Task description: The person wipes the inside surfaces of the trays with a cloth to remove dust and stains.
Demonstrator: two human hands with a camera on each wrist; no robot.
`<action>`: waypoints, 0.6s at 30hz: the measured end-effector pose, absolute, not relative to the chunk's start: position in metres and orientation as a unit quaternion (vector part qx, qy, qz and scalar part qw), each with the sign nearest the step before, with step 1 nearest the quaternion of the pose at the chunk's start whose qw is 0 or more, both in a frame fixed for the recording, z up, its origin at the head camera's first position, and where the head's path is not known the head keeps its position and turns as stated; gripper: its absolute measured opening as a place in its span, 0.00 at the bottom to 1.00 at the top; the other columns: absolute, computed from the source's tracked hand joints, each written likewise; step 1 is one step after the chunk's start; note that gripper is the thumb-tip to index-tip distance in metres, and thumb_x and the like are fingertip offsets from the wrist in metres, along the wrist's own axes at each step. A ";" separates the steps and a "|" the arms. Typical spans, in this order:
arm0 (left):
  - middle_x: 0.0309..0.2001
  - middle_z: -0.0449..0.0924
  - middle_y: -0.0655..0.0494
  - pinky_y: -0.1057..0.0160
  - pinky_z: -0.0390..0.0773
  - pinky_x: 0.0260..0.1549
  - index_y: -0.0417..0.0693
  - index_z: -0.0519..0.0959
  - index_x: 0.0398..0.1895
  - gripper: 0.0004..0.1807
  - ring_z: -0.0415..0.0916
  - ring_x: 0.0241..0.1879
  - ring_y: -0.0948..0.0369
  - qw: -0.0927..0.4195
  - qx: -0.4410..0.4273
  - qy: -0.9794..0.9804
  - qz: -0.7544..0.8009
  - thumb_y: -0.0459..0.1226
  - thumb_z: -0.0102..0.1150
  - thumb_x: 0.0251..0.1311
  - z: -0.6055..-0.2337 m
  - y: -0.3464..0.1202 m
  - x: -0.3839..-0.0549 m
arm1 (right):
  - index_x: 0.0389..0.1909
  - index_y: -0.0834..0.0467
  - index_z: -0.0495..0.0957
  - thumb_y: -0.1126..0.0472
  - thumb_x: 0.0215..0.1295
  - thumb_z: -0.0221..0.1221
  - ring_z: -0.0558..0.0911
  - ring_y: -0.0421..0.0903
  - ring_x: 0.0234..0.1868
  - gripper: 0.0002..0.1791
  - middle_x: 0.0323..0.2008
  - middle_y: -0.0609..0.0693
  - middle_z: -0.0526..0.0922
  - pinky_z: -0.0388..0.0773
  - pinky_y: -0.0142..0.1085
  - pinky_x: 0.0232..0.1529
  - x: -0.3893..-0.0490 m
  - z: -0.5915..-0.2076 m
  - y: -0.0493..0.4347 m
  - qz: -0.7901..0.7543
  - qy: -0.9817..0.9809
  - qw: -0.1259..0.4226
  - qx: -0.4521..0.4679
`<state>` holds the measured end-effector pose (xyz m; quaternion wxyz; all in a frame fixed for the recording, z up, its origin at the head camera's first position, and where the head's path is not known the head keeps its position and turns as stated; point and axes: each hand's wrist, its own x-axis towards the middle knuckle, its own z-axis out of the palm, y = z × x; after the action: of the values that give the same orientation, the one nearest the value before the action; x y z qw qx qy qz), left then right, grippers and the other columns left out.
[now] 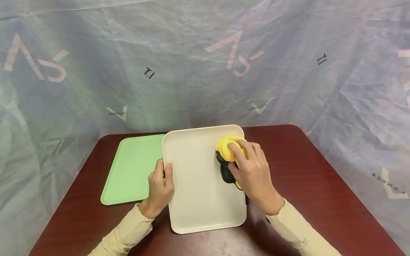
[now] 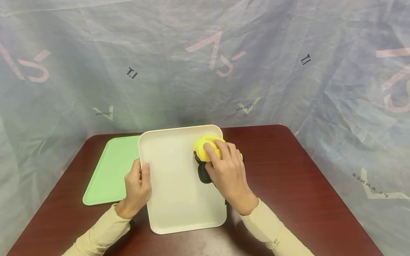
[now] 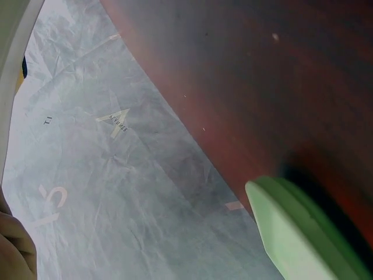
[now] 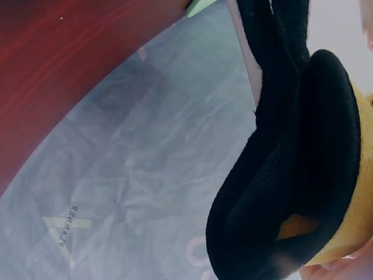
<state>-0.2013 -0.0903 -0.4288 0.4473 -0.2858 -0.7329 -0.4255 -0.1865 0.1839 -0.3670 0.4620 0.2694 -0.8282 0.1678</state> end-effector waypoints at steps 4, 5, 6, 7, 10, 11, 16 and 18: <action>0.29 0.80 0.43 0.64 0.79 0.16 0.29 0.74 0.51 0.11 0.81 0.21 0.56 0.444 -0.281 -0.735 -0.428 0.28 0.46 0.73 -0.429 -0.091 -0.200 | 0.55 0.59 0.76 0.72 0.49 0.68 0.73 0.61 0.45 0.29 0.52 0.61 0.77 0.74 0.51 0.43 -0.185 -0.370 0.183 0.175 -0.827 0.460 0.271; 0.29 0.80 0.43 0.64 0.79 0.16 0.29 0.74 0.51 0.11 0.81 0.21 0.56 0.442 -0.281 -0.735 -0.430 0.28 0.46 0.73 -0.429 -0.091 -0.199 | 0.55 0.59 0.76 0.72 0.49 0.68 0.73 0.61 0.45 0.29 0.52 0.62 0.77 0.74 0.51 0.43 -0.185 -0.371 0.183 0.176 -0.827 0.460 0.271; 0.29 0.81 0.43 0.65 0.79 0.16 0.29 0.74 0.51 0.11 0.81 0.22 0.56 0.440 -0.280 -0.735 -0.432 0.28 0.46 0.73 -0.429 -0.091 -0.199 | 0.55 0.59 0.75 0.72 0.49 0.68 0.73 0.61 0.45 0.29 0.52 0.62 0.77 0.74 0.52 0.43 -0.184 -0.372 0.182 0.177 -0.828 0.458 0.272; 0.29 0.81 0.43 0.65 0.79 0.16 0.29 0.74 0.50 0.11 0.81 0.22 0.56 0.438 -0.281 -0.735 -0.434 0.29 0.47 0.73 -0.429 -0.091 -0.200 | 0.55 0.59 0.75 0.72 0.48 0.68 0.73 0.61 0.46 0.29 0.52 0.62 0.77 0.75 0.52 0.43 -0.183 -0.374 0.182 0.177 -0.828 0.456 0.272; 0.30 0.81 0.44 0.65 0.80 0.17 0.28 0.74 0.50 0.12 0.82 0.23 0.56 0.434 -0.286 -0.735 -0.437 0.31 0.47 0.74 -0.428 -0.093 -0.200 | 0.55 0.59 0.75 0.73 0.48 0.67 0.74 0.61 0.47 0.30 0.52 0.62 0.77 0.75 0.52 0.41 -0.181 -0.378 0.180 0.180 -0.826 0.457 0.275; 0.31 0.81 0.43 0.65 0.80 0.18 0.28 0.74 0.50 0.12 0.83 0.23 0.56 0.432 -0.287 -0.734 -0.438 0.31 0.46 0.74 -0.428 -0.093 -0.200 | 0.55 0.59 0.75 0.73 0.48 0.67 0.74 0.61 0.47 0.29 0.52 0.62 0.77 0.76 0.53 0.41 -0.181 -0.380 0.180 0.183 -0.825 0.458 0.277; 0.33 0.81 0.43 0.65 0.81 0.20 0.28 0.73 0.51 0.13 0.83 0.25 0.55 0.433 -0.287 -0.731 -0.443 0.32 0.47 0.75 -0.429 -0.095 -0.201 | 0.55 0.60 0.76 0.73 0.49 0.65 0.74 0.61 0.46 0.28 0.52 0.63 0.77 0.77 0.51 0.42 -0.181 -0.383 0.172 0.194 -0.813 0.459 0.300; 0.33 0.81 0.43 0.65 0.81 0.20 0.29 0.74 0.51 0.13 0.83 0.25 0.56 0.433 -0.286 -0.729 -0.446 0.32 0.47 0.75 -0.429 -0.094 -0.200 | 0.55 0.60 0.76 0.73 0.49 0.65 0.74 0.61 0.46 0.28 0.51 0.63 0.77 0.78 0.50 0.42 -0.181 -0.383 0.167 0.194 -0.810 0.456 0.312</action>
<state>-0.2002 -0.0943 -0.4292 0.4333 -0.2863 -0.7287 -0.4465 -0.1807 0.1674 -0.3828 0.4560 0.3122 -0.8104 0.1945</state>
